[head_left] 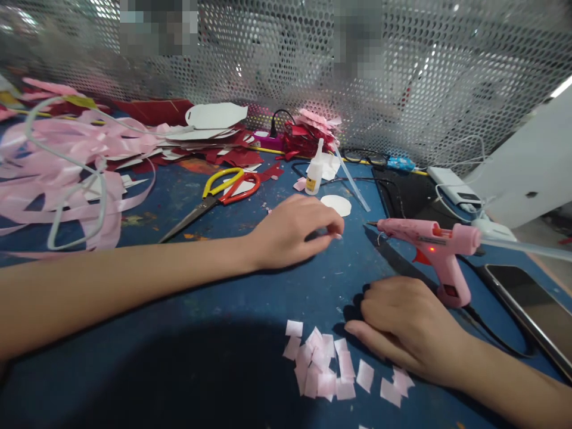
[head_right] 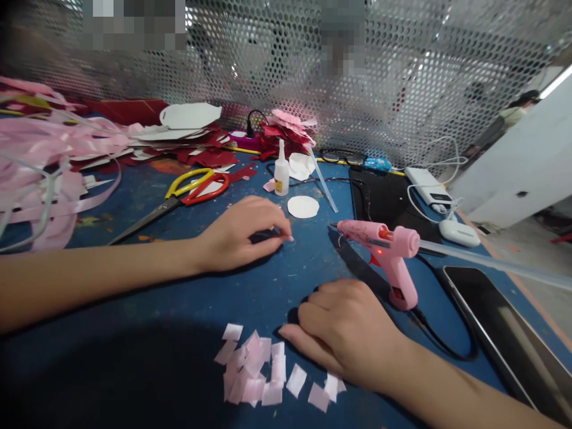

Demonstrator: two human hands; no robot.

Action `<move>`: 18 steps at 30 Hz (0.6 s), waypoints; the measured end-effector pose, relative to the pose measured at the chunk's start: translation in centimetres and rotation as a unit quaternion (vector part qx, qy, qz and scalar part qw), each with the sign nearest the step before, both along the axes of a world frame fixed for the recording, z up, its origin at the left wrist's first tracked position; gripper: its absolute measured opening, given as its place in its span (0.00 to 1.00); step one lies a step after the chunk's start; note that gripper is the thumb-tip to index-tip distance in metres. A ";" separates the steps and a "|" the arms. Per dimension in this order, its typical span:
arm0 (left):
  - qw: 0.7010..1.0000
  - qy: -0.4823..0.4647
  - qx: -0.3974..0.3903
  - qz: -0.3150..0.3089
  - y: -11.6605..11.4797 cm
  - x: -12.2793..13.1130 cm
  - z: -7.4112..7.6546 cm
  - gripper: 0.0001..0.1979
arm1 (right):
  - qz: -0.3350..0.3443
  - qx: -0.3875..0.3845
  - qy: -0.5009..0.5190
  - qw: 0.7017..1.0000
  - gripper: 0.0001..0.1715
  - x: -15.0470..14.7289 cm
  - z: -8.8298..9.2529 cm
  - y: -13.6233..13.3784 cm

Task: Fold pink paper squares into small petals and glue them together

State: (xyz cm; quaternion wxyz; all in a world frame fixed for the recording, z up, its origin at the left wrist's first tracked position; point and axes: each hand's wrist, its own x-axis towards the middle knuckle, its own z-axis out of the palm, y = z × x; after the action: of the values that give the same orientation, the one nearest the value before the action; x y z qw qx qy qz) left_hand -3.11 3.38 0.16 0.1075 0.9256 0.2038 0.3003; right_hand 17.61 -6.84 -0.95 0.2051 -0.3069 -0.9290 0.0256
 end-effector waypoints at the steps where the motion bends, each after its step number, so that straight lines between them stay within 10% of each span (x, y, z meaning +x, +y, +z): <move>1: 1.000 0.015 0.020 0.015 0.8 -0.5 0.0 0.04 | 0.000 -0.001 -0.002 1.000 0.24 0.0 -0.1 0.0; 18: 0.991 0.059 0.060 0.099 5.0 -2.1 -0.7 0.15 | 0.006 0.002 -0.016 1.000 0.20 0.2 -0.4 -0.1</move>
State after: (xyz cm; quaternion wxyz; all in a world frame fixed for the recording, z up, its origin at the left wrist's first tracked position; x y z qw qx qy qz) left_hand -5.19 8.39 -0.52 0.0089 0.9216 0.2823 0.2663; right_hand 17.82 -6.89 -1.37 0.1907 -0.3017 -0.9339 0.0198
